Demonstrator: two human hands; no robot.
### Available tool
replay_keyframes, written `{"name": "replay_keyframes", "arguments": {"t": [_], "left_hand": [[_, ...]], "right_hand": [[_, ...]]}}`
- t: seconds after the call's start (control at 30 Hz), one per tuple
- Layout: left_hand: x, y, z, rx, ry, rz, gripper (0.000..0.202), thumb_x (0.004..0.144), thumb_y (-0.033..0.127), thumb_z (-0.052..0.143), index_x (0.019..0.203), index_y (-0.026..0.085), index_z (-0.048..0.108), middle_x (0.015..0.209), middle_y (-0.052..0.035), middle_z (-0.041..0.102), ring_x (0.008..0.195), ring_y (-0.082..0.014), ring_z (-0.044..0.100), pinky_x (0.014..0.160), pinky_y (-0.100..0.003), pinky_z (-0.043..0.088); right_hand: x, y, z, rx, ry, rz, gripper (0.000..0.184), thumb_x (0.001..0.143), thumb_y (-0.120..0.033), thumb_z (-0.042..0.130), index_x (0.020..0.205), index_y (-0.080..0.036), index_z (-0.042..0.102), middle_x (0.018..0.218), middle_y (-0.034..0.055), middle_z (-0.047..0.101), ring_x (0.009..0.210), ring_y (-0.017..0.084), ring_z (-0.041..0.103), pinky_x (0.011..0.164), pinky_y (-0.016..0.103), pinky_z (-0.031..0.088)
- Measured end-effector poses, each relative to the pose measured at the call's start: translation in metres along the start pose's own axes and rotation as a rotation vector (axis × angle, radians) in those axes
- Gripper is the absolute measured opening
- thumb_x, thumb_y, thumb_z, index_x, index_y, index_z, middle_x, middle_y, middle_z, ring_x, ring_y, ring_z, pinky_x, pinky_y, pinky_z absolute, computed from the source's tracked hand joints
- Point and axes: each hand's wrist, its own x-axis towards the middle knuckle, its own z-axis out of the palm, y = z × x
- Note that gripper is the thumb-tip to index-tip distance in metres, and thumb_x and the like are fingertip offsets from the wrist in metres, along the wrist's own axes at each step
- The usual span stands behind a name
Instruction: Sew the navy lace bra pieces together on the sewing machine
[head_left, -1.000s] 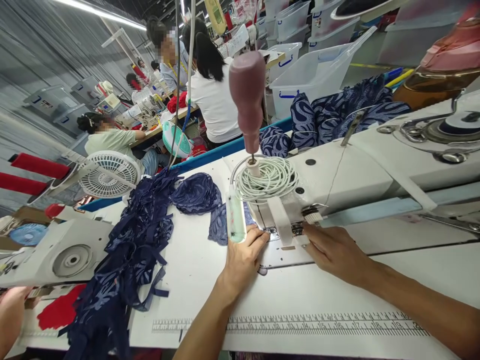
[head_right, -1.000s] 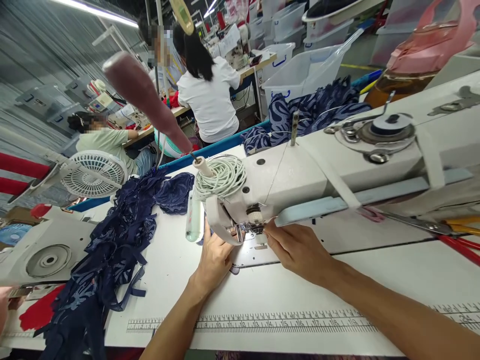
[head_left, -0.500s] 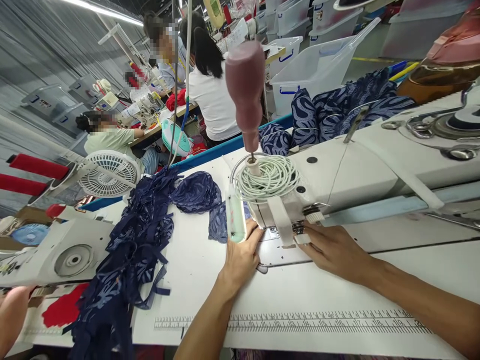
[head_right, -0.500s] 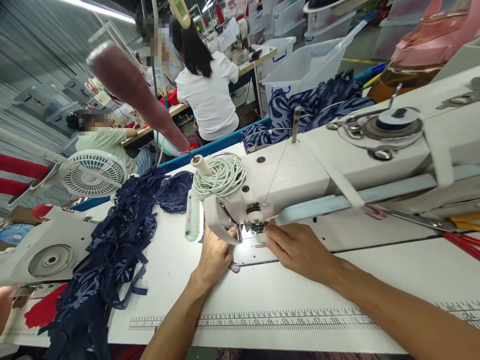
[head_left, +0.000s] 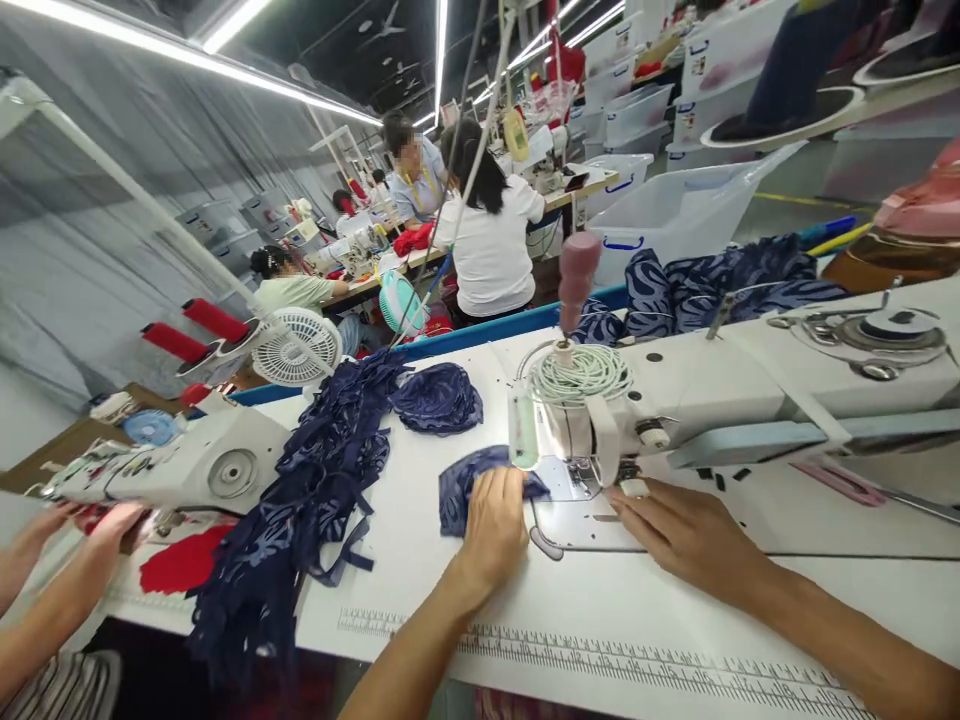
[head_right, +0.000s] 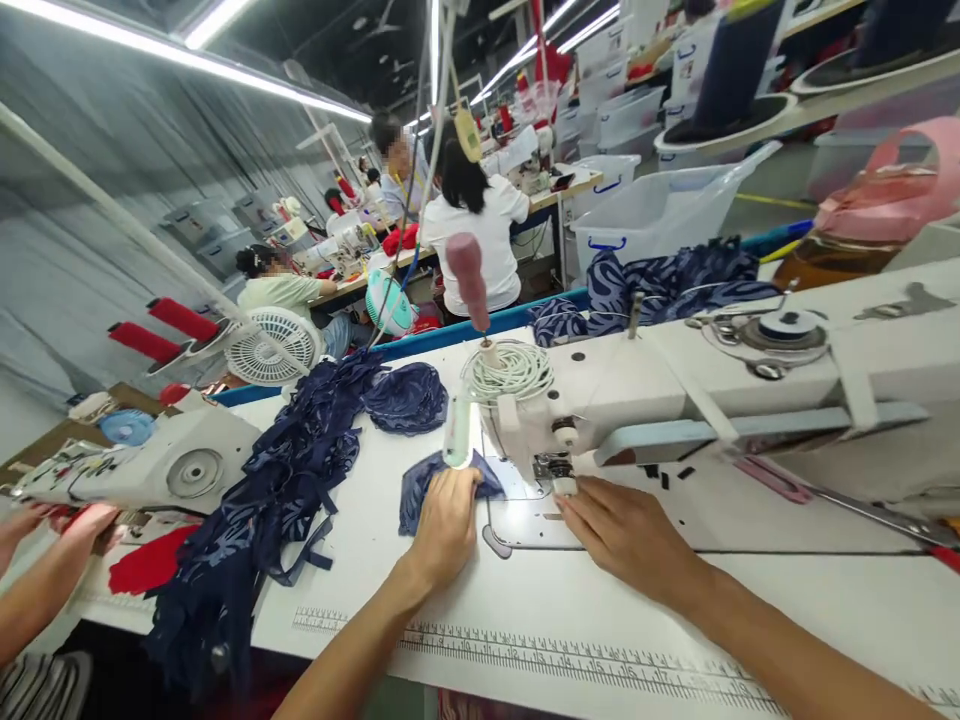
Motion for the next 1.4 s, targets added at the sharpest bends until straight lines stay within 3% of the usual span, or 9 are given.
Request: {"name": "replay_keyframes", "arguments": {"t": [0.1,0.2,0.37,0.47,0.73,0.83,1.03,1.2,1.4], "left_hand": [[-0.024,0.006,-0.021,-0.085,0.101,-0.078,0.014,0.099,0.012,0.045,0.097,0.018,0.057,0.085,-0.0044,0.065,0.079,-0.0189,0.062,0.074,-0.032,0.050],[-0.041,0.015,-0.036,-0.300,0.179,-0.093,0.016,0.101,0.018,0.046,0.095,0.020,0.061,0.084,-0.0028,0.068,0.079,-0.0178,0.063,0.079,-0.034,0.048],[-0.055,0.024,-0.047,-0.411,0.102,-0.138,0.018,0.101,0.021,0.048,0.094,0.024,0.064,0.082,0.0008,0.069,0.082,-0.0174,0.065,0.105,-0.047,0.039],[-0.059,0.024,-0.049,-0.403,0.058,-0.189,0.018,0.098,0.018,0.050,0.088,0.023,0.064,0.078,0.0015,0.065,0.078,-0.0169,0.063,0.105,-0.048,0.040],[-0.057,0.030,-0.055,-0.782,0.137,-0.417,0.021,0.088,0.009,0.062,0.102,0.023,0.069,0.090,-0.0010,0.068,0.083,-0.0158,0.063,0.074,-0.025,0.049],[-0.056,0.033,-0.055,-0.819,0.156,-0.408,0.015,0.090,0.010,0.060,0.091,0.021,0.070,0.086,-0.0012,0.067,0.082,-0.0151,0.062,0.073,-0.024,0.047],[-0.058,0.032,-0.056,-0.905,0.117,-0.584,0.004,0.087,0.015,0.064,0.088,0.018,0.062,0.080,0.0004,0.061,0.075,-0.0136,0.056,0.070,-0.024,0.046],[-0.059,0.030,-0.062,-0.920,0.085,-0.628,0.004,0.086,0.015,0.062,0.085,0.018,0.063,0.082,-0.0005,0.061,0.077,-0.0145,0.056,0.071,-0.025,0.043],[-0.060,0.035,-0.065,-0.857,0.078,-0.601,0.009,0.088,0.017,0.062,0.087,0.020,0.070,0.083,-0.0014,0.061,0.080,-0.0160,0.057,0.074,-0.027,0.043]], "right_hand": [[0.010,-0.023,-0.004,0.046,0.000,-0.171,0.024,0.096,-0.009,0.051,0.111,-0.021,0.066,0.097,0.0046,0.074,0.088,0.019,0.070,0.081,0.032,0.055],[0.026,-0.048,-0.006,0.284,-0.021,-0.092,0.040,0.098,-0.008,0.046,0.133,-0.023,0.058,0.118,0.0087,0.071,0.111,0.021,0.067,0.097,0.037,0.054],[0.050,-0.067,0.002,0.860,-0.476,0.352,0.033,0.104,-0.037,0.046,0.128,-0.025,0.066,0.087,0.0025,0.073,0.070,0.016,0.068,0.065,0.027,0.056],[0.056,-0.071,0.004,1.012,-0.634,0.402,0.033,0.100,-0.043,0.053,0.120,-0.023,0.070,0.083,0.0021,0.070,0.062,0.013,0.062,0.058,0.025,0.051],[0.053,-0.086,0.005,0.919,-0.501,0.491,0.029,0.098,-0.044,0.053,0.085,-0.021,0.066,0.076,0.0010,0.061,0.064,0.013,0.055,0.052,0.023,0.045],[0.052,-0.089,0.006,0.936,-0.477,0.547,0.031,0.098,-0.046,0.052,0.082,-0.021,0.061,0.072,-0.0007,0.056,0.060,0.012,0.053,0.051,0.024,0.044],[0.060,-0.090,0.001,0.992,-0.607,0.518,0.031,0.100,-0.047,0.048,0.115,-0.024,0.062,0.082,0.0010,0.063,0.064,0.013,0.060,0.054,0.024,0.048],[0.067,-0.091,0.002,0.772,-0.588,0.434,0.027,0.099,-0.041,0.047,0.087,-0.023,0.062,0.082,0.0016,0.064,0.071,0.014,0.057,0.056,0.024,0.043],[0.057,-0.093,0.010,0.703,-0.464,0.447,0.025,0.098,-0.037,0.043,0.079,-0.024,0.051,0.073,-0.0005,0.057,0.063,0.014,0.052,0.053,0.025,0.039]]}}
